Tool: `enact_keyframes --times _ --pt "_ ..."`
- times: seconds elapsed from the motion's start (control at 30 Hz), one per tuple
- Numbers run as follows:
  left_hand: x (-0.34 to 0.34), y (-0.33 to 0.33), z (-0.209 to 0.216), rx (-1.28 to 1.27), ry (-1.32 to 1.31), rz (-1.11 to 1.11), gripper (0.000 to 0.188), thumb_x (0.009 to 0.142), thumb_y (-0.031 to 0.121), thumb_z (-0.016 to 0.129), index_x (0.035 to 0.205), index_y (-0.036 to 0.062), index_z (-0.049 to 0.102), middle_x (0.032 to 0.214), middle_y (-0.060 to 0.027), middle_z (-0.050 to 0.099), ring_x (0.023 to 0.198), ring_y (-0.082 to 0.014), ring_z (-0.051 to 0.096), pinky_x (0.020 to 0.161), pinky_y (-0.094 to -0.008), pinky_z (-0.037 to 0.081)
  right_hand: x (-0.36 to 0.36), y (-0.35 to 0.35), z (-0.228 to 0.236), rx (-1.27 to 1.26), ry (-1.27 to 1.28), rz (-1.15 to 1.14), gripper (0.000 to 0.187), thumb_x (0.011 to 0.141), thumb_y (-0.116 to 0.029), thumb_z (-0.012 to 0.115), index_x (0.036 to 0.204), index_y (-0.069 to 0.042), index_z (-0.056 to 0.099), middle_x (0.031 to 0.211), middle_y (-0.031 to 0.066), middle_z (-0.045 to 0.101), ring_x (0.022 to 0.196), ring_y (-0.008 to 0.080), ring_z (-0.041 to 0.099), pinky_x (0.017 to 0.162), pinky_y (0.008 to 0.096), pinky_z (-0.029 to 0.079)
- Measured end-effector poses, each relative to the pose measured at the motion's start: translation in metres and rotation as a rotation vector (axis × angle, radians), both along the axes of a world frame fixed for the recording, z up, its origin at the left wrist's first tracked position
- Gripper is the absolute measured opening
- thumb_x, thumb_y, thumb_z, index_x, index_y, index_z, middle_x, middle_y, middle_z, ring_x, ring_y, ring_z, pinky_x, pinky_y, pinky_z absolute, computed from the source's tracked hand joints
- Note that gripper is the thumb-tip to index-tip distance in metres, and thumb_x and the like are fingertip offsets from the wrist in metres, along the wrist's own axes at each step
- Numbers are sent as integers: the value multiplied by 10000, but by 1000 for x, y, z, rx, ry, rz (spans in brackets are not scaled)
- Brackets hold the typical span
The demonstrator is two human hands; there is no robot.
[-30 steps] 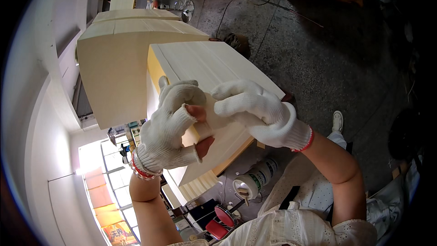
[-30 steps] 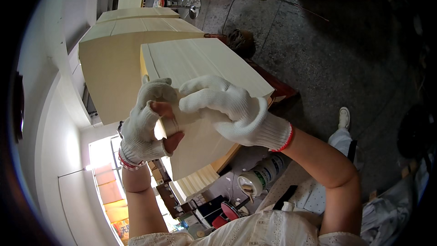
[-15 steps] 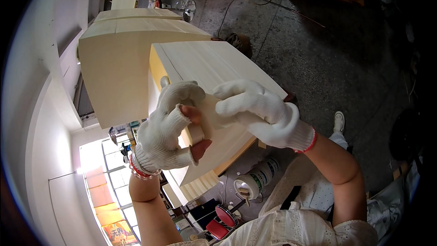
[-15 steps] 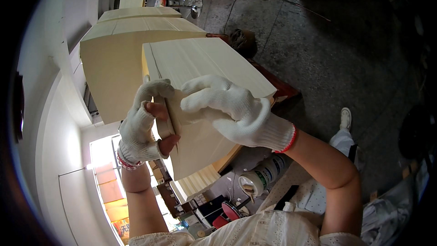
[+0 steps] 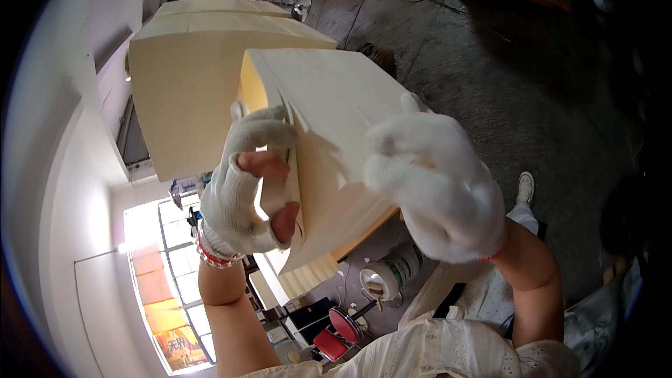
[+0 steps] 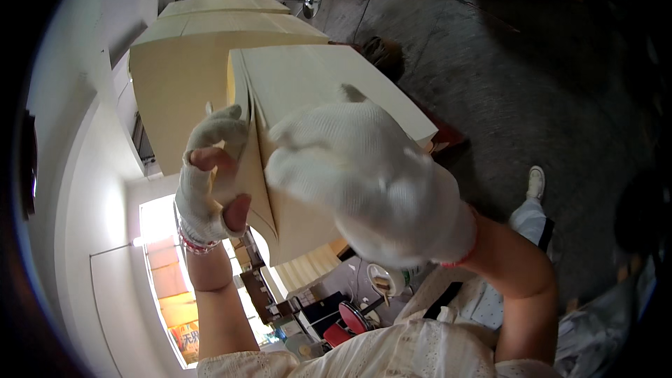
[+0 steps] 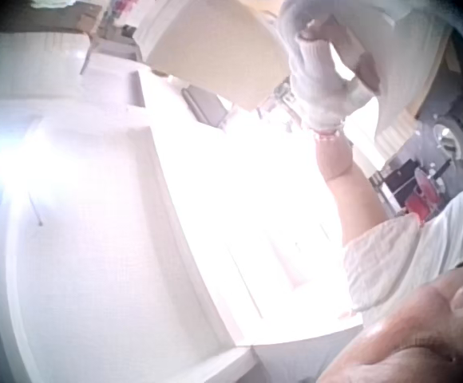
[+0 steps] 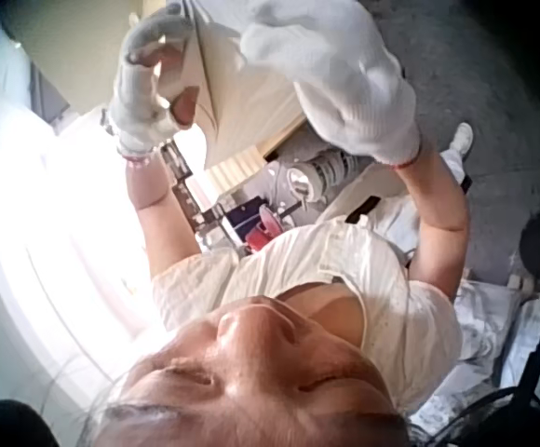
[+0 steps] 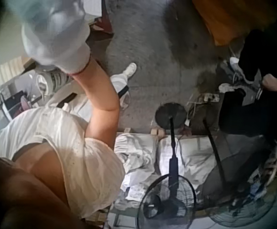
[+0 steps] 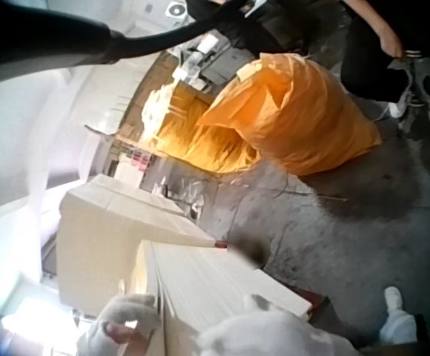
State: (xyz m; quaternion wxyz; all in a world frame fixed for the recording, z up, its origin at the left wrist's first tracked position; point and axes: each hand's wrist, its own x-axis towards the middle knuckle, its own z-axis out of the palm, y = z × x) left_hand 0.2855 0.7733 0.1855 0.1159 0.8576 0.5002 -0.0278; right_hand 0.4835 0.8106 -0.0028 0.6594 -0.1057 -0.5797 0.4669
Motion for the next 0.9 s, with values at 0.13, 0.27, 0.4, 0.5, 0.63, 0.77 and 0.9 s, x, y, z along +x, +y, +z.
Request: enact_keyframes --times 0.13,0.27,0.4,0.5,0.63,0.77,0.9 --pt "-9 1 -8 149 -164 4 379 741 104 656 1056 -93 583 1149 -260 605 1059 -364 618 888 -402 512 -1 -17 23 -26 6 74 422 777 108 614 1185 3 594 1140 177 626 975 310 643 834 368 539" --pt "-8 -9 0 218 -153 33 543 720 62 670 1224 -84 531 1235 -243 580 1107 -343 607 917 -404 507 2 -17 59 -363 -227 659 382 877 -61 613 1236 55 560 837 108 679 665 172 642 635 283 530" --pt "1 -15 -1 237 -101 69 804 719 98 750 1419 -42 383 1400 -219 487 1246 -336 530 1023 -395 433 -28 -40 69 -785 -542 1319 300 936 -178 584 1101 69 630 706 59 659 549 103 601 507 227 487" --pt "-3 -56 1 20 -200 241 892 727 184 766 1478 -1 322 1446 -241 422 1297 -377 477 1103 -426 338 -38 -47 64 -882 -498 1453 298 955 -225 545 930 44 670 678 46 641 503 95 572 459 213 462" --pt "-13 -108 -15 130 -65 382 852 669 114 736 1432 -4 375 1423 -249 423 1246 -415 501 1066 -436 398 -38 -44 80 -865 -449 1436 326 959 -246 515 840 13 673 650 42 620 451 82 526 427 205 435" --pt "-26 -122 -31 428 -59 399 727 708 -9 649 1396 -2 413 1348 -218 508 1118 -357 604 901 -380 514 -46 -50 106 -814 -422 1350 300 938 -183 500 798 37 647 673 67 612 480 82 524 413 221 447" --pt "-28 -127 -13 596 -73 495 557 735 -36 607 1287 3 543 901 -136 644 814 -300 651 728 -343 525 -54 -67 117 -924 -317 1211 271 937 -137 488 1137 33 555 793 94 635 502 92 533 401 233 442"
